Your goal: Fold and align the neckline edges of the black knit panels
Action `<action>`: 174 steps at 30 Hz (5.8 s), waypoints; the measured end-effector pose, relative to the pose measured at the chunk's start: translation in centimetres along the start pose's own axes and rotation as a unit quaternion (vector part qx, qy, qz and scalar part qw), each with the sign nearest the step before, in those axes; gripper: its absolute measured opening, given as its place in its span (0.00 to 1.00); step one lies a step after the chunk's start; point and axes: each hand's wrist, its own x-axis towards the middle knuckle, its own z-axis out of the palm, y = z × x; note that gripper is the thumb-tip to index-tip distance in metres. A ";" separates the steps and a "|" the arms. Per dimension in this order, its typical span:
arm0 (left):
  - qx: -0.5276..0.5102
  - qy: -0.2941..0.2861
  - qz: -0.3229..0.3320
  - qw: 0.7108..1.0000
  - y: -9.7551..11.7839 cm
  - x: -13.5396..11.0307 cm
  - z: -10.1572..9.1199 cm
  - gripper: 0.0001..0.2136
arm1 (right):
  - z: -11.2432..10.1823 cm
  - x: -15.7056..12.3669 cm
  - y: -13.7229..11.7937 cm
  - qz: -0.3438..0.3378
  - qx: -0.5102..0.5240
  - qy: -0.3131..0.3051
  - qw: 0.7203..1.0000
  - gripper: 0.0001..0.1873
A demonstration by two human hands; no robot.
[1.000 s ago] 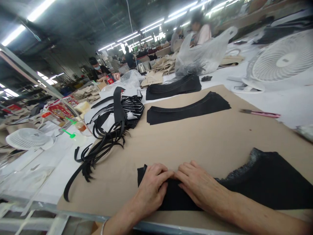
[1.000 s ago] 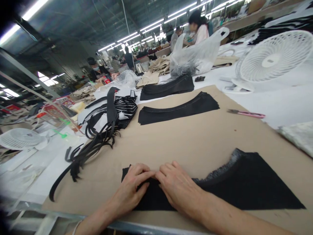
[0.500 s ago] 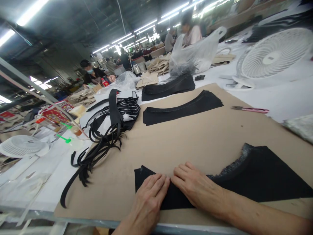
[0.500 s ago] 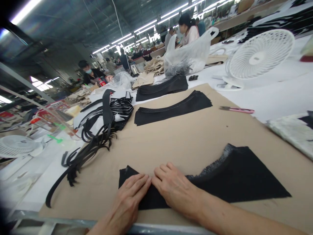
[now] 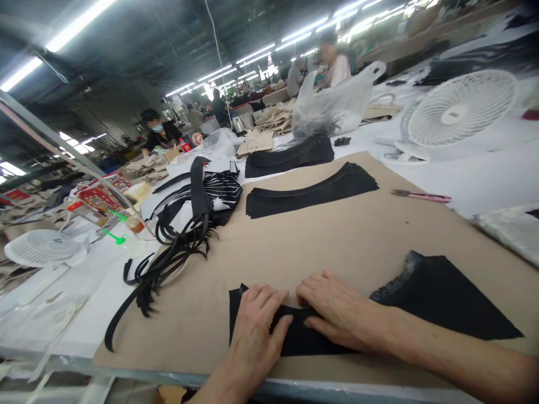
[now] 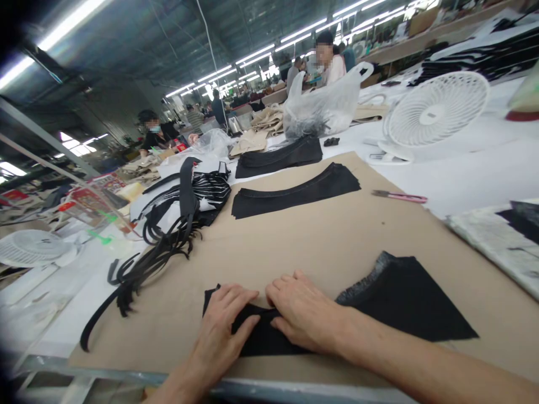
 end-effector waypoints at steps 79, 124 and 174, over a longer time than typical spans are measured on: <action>0.183 0.062 0.156 0.969 2.6 -2.5 3.0 0.29 | 1.0 -5.0 4.1 -0.228 -0.156 0.056 0.959 0.10; 0.249 0.059 0.220 0.941 0.8 -3.4 1.9 0.17 | -1.7 -4.4 3.4 -0.068 -0.046 0.028 0.996 0.12; 0.008 0.075 0.126 0.989 5.7 -0.1 6.0 0.18 | -1.9 -6.6 7.1 -0.163 -0.033 0.020 0.986 0.07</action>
